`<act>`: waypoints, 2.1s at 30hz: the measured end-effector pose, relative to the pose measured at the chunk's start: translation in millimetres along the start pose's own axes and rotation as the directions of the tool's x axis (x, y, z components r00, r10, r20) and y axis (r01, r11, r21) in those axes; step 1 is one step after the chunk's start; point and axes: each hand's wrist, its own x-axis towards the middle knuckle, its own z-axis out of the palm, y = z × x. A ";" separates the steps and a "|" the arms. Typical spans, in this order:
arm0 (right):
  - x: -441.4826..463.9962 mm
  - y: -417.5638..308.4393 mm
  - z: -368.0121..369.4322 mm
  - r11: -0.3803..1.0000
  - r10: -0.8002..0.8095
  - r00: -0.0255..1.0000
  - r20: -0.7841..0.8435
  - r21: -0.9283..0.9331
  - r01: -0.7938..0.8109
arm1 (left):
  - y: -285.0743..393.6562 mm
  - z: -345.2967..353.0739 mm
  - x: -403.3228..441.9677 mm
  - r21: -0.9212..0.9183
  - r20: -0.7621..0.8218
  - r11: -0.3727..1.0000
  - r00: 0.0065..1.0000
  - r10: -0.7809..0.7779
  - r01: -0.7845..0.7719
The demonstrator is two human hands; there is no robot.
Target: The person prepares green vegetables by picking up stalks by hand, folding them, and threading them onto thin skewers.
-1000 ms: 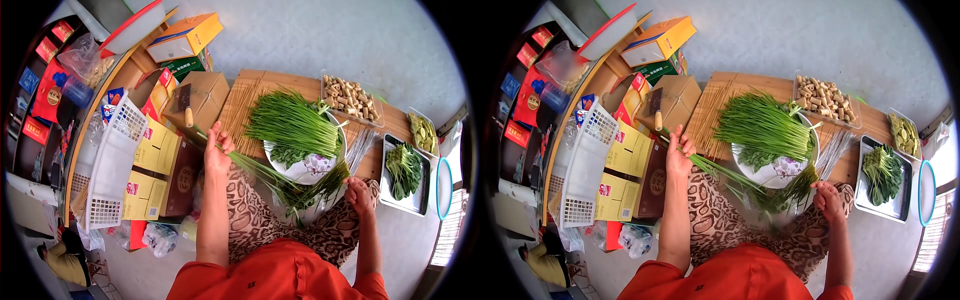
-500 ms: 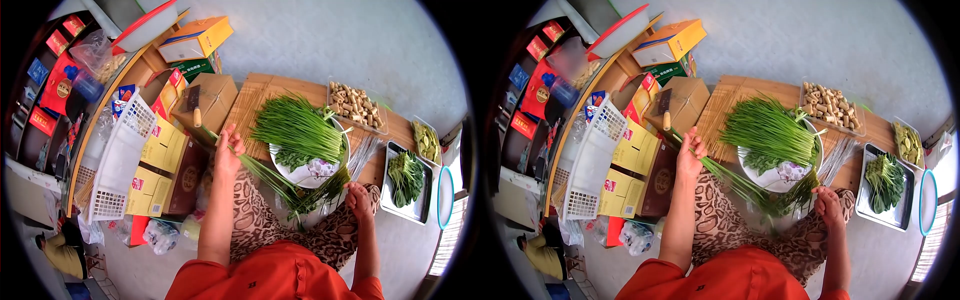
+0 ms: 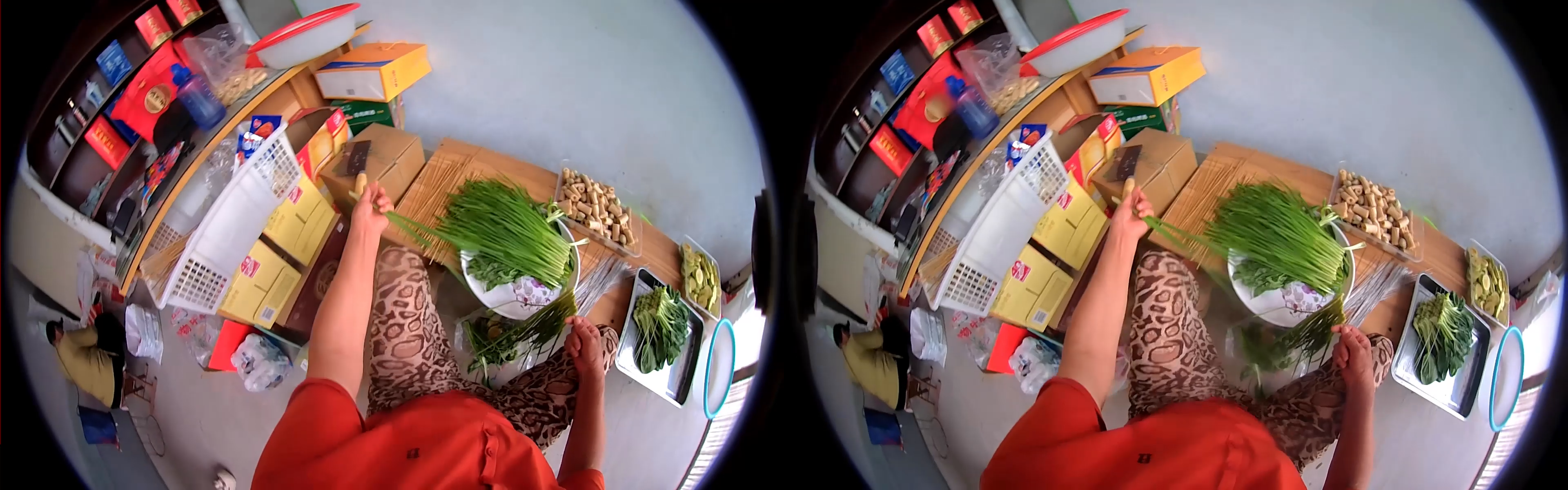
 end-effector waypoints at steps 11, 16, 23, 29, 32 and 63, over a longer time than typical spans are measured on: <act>-7.9 -7.5 9.2 0.999 -0.043 0.999 -0.024 0.027 0.043 | 53.4 23.8 -18.9 -0.033 -0.176 0.983 0.969 0.174 -0.182; -6.9 -3.9 5.3 0.997 -0.069 0.998 0.006 0.038 0.069 | 49.3 35.0 -21.7 0.007 -0.205 0.981 0.960 0.193 -0.196; -9.6 -5.1 2.9 0.998 -0.053 0.998 -0.024 0.033 0.054 | 41.3 36.8 -18.2 0.016 -0.167 0.986 0.972 0.168 -0.168; -10.0 -5.4 1.9 0.999 -0.044 0.999 -0.019 0.030 0.045 | 31.6 32.1 -15.8 0.060 -0.134 0.984 0.975 0.176 -0.170; -5.6 -3.4 1.2 0.999 -0.037 0.999 -0.014 0.009 0.037 | 34.8 21.3 -6.8 0.096 -0.090 0.984 0.983 0.161 -0.152; 2.3 -100.3 143.0 0.942 -0.331 0.934 -0.134 -0.110 0.318 | -216.7 151.7 -184.0 0.708 0.517 0.662 0.819 -0.250 -0.245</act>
